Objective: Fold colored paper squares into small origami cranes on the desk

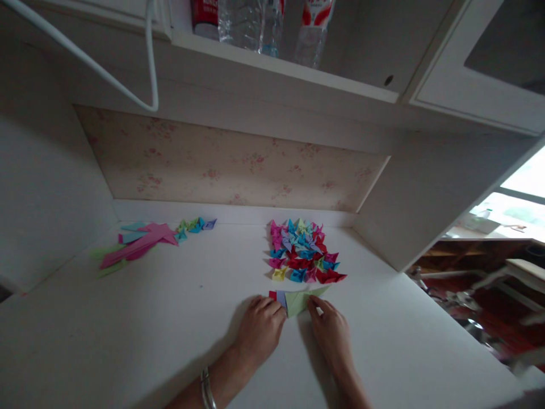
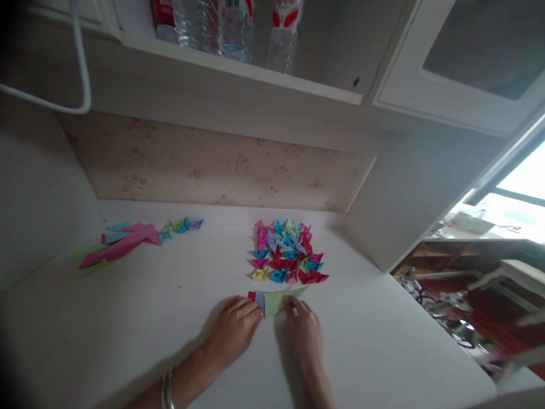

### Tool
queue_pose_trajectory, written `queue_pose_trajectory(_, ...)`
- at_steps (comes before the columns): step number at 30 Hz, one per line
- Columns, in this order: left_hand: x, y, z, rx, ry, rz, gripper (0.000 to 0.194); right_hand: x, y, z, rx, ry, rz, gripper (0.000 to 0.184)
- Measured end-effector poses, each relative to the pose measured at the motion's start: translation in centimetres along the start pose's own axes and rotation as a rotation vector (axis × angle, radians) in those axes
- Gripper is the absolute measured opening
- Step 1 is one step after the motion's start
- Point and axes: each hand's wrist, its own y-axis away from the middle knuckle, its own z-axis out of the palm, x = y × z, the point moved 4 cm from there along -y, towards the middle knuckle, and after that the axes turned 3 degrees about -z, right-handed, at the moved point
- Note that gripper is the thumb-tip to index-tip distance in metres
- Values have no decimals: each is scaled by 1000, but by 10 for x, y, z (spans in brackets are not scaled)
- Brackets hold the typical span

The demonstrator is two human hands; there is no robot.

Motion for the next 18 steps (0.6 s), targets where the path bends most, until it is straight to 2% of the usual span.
queue_pose_trajectory(3, 0, 1, 1, 27, 12, -1, 18, 0, -1, -3, -2, 21, 2, 34)
queue_pose_trajectory(8, -1, 2, 3, 52, 19, 14, 14, 2, -4, -3, -60, 43, 124, 45)
queue_pose_trajectory(14, -1, 3, 1, 63, 43, 14, 14, -7, -2, 3, -48, 171, -43, 36)
queue_pose_trajectory(18, -1, 3, 1, 60, 52, 10, 14, -11, 0, 4, -59, 275, -55, 31)
